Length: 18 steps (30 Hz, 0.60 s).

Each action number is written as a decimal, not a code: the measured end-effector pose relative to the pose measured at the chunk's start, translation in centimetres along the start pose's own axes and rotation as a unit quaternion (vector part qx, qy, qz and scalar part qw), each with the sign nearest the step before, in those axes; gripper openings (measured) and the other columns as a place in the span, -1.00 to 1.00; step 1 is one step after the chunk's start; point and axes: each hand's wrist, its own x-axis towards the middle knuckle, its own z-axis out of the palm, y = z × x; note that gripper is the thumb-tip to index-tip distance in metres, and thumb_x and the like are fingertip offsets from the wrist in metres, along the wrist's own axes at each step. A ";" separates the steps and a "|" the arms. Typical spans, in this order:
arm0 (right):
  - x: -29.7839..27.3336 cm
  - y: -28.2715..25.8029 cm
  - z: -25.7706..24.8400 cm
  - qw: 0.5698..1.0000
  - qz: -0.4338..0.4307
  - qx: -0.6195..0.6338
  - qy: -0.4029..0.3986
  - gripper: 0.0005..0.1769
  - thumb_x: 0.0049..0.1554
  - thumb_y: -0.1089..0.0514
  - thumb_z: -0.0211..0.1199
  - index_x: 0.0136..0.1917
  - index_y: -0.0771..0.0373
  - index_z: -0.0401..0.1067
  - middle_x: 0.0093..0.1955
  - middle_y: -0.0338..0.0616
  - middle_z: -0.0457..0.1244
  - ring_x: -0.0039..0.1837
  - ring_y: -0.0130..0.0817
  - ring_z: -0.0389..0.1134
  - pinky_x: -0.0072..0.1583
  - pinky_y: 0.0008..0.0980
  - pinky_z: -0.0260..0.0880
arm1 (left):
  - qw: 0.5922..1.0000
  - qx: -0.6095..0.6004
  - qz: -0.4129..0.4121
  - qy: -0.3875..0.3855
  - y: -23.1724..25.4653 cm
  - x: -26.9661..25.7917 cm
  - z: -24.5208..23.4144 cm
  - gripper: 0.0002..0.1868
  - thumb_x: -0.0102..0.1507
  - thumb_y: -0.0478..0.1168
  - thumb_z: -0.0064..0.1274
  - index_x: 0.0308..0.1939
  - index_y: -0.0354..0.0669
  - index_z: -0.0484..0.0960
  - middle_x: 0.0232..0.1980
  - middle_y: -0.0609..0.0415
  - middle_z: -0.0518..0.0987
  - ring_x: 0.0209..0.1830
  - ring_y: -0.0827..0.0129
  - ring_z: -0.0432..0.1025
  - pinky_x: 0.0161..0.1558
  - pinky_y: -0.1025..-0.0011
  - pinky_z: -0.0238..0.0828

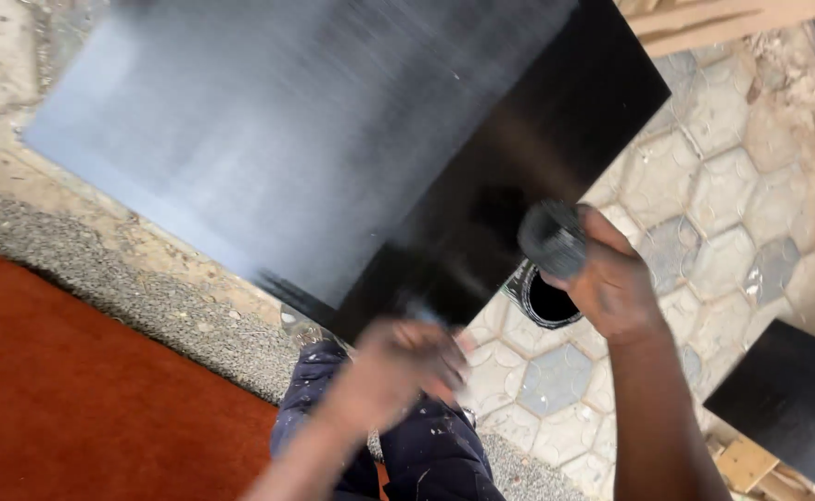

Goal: A person is painting a flat wooden furniture panel with black paint using a sponge applicator, dipping the tool into a can and applying even strokes.

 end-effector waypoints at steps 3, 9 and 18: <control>3.1 0.0 7.5 0.982 -0.077 -0.169 0.042 -0.81 0.34 0.19 0.01 0.23 0.16 0.27 -0.14 -0.33 0.06 -0.23 -0.51 0.07 -0.16 -0.47 0.15 | 0.951 0.214 0.043 0.217 14.5 -2.4 -0.7 -0.58 0.31 0.02 0.06 -0.34 -0.33 0.55 -0.40 -0.35 0.61 -0.54 0.06 0.59 -0.57 0.23 0.56; 8.1 2.2 12.4 0.720 -0.221 -0.636 0.168 -0.64 0.24 -0.19 0.30 0.04 0.12 0.44 -0.07 0.02 0.26 0.08 0.07 0.38 0.14 -0.10 0.36 | 0.762 0.589 0.021 0.268 23.9 2.9 -4.4 -0.39 0.31 0.34 -0.19 -0.53 0.05 0.67 -0.73 0.21 0.53 -0.73 0.35 0.48 -0.33 0.37 0.39; 8.1 5.5 11.8 0.642 -0.261 -0.717 0.079 -0.87 0.18 0.06 0.31 -0.10 0.15 0.54 -0.17 -0.12 0.34 -0.03 -0.14 0.43 0.12 -0.22 0.44 | 0.807 0.499 -0.005 0.315 25.6 2.6 -2.6 -0.29 0.38 0.32 -0.29 -0.54 -0.06 0.67 -0.64 0.14 0.58 -0.66 0.40 0.53 -0.47 0.43 0.48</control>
